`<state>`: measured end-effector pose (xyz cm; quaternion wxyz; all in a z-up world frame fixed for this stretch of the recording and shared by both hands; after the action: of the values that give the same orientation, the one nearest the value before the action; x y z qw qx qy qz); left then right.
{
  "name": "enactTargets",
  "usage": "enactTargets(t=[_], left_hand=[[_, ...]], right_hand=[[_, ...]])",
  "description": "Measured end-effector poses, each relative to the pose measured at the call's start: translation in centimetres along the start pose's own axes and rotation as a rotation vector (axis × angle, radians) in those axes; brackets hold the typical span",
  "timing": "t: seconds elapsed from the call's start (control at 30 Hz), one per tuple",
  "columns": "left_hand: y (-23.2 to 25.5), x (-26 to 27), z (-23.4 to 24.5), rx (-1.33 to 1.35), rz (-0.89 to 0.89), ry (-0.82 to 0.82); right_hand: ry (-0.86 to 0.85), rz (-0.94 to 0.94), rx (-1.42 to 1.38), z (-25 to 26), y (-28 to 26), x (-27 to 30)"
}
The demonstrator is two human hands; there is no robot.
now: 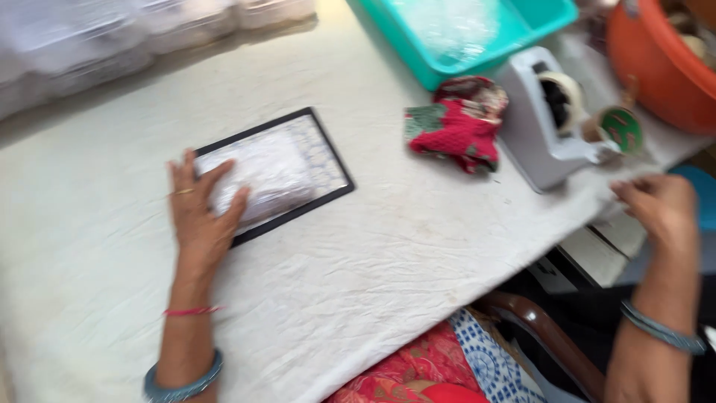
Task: The person wipes a plastic container with a cloth, places a wooden stamp inside, and closes the lid. They then wrap the container in bubble wrap and secure it with tape. The wrapped package is placed on a stack of similar packages.
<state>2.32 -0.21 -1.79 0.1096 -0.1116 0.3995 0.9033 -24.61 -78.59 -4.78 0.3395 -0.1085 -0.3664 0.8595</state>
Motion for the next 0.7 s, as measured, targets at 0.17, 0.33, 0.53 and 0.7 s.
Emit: enactTargets(t=[0.17,0.33,0.53,0.7], left_hand=[[1.2,-0.2,0.6,-0.049,0.082,0.020],[2.1,-0.4,0.4,-0.005,0.118,-0.022],[2.2,-0.4,0.1,-0.008,0.152,-0.055],[2.5,-0.5,0.4,0.029,0.180,-0.083]], right_hand=[[-0.090,0.072,0.256,-3.5,4.3,-5.9],[-0.593,0.504,-0.222,-14.7,-33.7,10.6],[-1.028,0.692,-0.076,-28.9,-51.1,15.6],[-1.012,0.786,0.060,-35.5,-55.3,15.5]])
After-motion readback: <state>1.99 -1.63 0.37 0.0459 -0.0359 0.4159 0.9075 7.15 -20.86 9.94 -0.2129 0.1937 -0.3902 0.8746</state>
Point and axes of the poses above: each hand's wrist, its own x-axis away from the middle knuckle, its own z-axis out of the back of the hand, y = z × x, the point moved 2 cm from there along -x, towards the middle knuckle, and after that the axes turned 1 degree about y, right-handed, at the moved point
